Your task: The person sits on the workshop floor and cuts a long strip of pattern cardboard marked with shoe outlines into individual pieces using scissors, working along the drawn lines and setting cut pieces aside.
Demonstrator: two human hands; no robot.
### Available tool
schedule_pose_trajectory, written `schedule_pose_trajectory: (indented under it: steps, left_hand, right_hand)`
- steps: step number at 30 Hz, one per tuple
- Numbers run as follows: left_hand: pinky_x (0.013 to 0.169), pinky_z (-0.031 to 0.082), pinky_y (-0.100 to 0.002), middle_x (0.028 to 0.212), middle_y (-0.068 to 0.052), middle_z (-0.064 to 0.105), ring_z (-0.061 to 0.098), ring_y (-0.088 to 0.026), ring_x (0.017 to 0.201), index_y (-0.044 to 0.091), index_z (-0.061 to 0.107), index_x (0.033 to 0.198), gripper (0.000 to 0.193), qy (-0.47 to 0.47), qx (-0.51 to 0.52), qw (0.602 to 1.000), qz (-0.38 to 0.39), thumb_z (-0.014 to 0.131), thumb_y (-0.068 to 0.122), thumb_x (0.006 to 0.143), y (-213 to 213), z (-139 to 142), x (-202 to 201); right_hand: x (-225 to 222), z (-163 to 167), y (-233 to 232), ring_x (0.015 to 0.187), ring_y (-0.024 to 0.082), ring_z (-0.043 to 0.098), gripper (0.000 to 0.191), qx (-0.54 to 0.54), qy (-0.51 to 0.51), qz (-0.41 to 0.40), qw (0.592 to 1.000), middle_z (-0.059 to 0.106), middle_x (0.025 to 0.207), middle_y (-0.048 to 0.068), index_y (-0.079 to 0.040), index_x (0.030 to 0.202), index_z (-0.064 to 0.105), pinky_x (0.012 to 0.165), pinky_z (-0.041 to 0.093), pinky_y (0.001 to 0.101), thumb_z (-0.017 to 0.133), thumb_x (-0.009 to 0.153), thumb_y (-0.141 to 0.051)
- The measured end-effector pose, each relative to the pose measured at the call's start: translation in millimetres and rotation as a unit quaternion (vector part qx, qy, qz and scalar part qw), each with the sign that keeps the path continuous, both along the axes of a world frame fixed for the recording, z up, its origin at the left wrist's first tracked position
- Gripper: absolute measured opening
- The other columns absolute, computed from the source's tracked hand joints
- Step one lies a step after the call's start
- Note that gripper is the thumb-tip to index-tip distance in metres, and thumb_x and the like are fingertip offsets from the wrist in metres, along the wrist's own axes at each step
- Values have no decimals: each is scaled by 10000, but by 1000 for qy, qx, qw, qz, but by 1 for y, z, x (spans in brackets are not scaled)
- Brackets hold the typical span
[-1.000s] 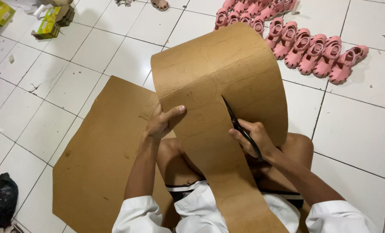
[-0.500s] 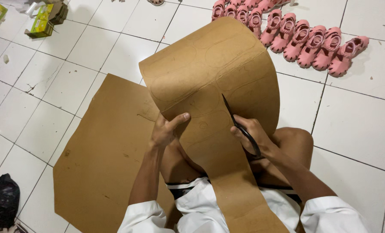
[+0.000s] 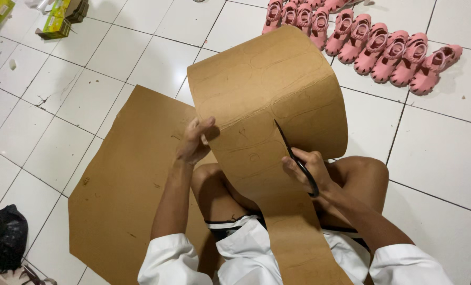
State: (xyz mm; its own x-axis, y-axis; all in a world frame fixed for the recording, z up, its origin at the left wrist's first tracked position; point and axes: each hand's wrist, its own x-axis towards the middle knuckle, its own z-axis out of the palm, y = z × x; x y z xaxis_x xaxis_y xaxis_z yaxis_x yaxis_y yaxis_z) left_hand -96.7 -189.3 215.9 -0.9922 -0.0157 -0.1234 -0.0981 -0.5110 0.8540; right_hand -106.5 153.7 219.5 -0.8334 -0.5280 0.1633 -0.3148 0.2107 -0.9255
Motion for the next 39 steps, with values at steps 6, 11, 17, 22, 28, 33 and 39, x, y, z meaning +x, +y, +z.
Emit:
schedule_pose_trajectory:
  steps: [6,11,17,22,28,33,39]
  left_hand:
    - [805,601,-296,1028,-45,700,685,-164,971,12,545,1242,452,68,-134,988,33,752,58,843,23,53,4]
    - [806,578,-282,1053,-84,708,676,-165,956,-9,653,1178,289,62,-180,981,41,737,29,904,38,70,19]
    - [837,600,-276,1085,-31,684,676,-127,978,60,617,1188,338,9,-51,996,66,720,-9,874,35,56,21]
    - [836,593,-281,1086,-53,686,672,-143,980,20,635,1196,295,15,-54,998,38,724,-20,918,35,45,26]
    - [737,520,-300,1012,-88,654,609,-166,890,-12,611,1187,245,26,-53,998,20,757,-23,990,37,34,29]
    - [891,579,-284,1173,-73,700,673,-143,1062,9,625,1252,371,37,-104,994,5,737,20,898,43,38,27]
    - [879,566,-329,1175,-123,676,642,-197,1056,-57,602,1306,405,42,-73,996,-18,772,36,950,43,37,37]
  right_hand:
    - [-4,-9,10,485,108,451,573,42,36,-11,998,456,535,30,-36,758,568,450,386,316,541,985,-561]
    - [-10,-12,13,534,166,415,624,41,79,-1,996,419,585,68,-13,787,529,498,384,348,534,1003,-599]
    - [-18,-8,10,514,168,445,619,35,92,33,995,454,576,76,-9,798,546,492,396,354,545,980,-600]
    - [-12,-6,8,503,197,411,547,51,86,11,995,433,573,113,2,786,548,487,379,359,586,999,-500]
    - [4,-2,10,422,145,545,515,22,3,-7,1000,547,491,54,-30,696,585,412,419,340,596,974,-464]
    - [-3,2,15,430,157,468,505,72,120,-20,990,489,521,75,-5,760,589,442,400,338,653,978,-456]
    - [-2,10,11,416,142,514,438,58,64,-19,996,542,490,47,-39,774,663,426,403,314,608,968,-428]
